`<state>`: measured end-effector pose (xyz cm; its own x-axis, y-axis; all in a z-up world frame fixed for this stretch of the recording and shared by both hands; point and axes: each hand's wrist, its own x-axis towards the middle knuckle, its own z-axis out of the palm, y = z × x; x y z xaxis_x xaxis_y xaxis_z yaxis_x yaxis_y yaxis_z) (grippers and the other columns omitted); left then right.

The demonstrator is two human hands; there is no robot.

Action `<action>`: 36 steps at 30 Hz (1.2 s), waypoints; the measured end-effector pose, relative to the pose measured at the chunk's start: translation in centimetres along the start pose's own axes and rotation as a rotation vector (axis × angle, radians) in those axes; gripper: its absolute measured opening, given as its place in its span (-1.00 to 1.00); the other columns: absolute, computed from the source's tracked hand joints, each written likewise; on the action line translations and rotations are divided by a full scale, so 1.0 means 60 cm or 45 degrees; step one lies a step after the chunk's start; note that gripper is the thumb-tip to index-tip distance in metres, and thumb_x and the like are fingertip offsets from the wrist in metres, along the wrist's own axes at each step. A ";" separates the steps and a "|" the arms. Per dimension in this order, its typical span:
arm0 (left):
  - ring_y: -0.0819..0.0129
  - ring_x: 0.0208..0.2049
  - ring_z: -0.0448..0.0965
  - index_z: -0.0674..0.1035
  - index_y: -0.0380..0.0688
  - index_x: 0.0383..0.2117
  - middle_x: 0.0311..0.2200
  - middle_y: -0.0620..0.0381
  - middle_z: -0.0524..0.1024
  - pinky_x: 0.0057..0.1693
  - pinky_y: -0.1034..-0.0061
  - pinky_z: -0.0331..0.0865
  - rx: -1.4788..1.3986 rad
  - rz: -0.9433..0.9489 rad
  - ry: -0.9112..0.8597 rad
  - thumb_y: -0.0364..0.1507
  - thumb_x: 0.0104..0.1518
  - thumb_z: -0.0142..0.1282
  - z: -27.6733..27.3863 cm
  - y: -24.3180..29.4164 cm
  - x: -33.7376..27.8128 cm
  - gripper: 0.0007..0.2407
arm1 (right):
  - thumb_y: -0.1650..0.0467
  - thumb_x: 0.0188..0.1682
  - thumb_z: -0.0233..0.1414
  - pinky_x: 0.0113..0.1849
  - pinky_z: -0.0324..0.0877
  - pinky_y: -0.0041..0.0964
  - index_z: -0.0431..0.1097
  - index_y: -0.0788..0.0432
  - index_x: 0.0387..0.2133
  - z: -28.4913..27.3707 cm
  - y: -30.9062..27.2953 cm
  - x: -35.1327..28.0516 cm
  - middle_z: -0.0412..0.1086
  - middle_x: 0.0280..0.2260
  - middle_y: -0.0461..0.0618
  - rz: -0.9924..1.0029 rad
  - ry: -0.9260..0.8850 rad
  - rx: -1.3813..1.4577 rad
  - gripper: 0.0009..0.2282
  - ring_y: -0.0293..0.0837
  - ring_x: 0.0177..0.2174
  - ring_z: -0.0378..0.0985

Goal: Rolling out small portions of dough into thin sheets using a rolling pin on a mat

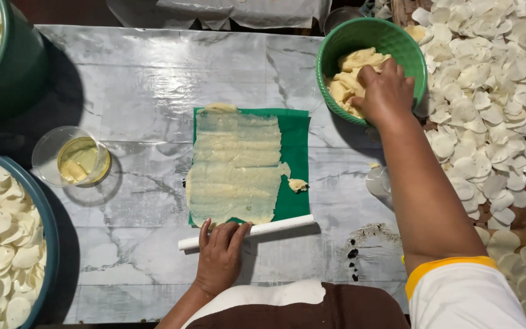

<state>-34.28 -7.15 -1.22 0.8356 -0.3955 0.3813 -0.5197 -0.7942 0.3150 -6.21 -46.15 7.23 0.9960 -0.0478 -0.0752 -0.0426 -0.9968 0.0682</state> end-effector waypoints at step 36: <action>0.16 -0.15 0.49 0.50 -0.05 0.12 -0.12 0.06 0.42 0.38 -0.06 0.05 0.012 0.035 0.034 -0.76 0.02 -0.04 0.006 -0.004 -0.006 -0.51 | 0.51 0.04 0.15 -0.42 0.35 -0.36 0.20 0.01 -0.27 -0.059 0.096 -0.037 0.24 -0.46 -0.13 0.194 0.171 1.283 -0.77 -0.29 -0.48 0.35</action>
<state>-34.40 -7.02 -1.76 0.8161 -0.4046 0.4127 -0.5403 -0.7877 0.2961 -8.40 -51.54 11.30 0.9724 -0.2325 -0.0198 -0.1539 -0.5752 -0.8034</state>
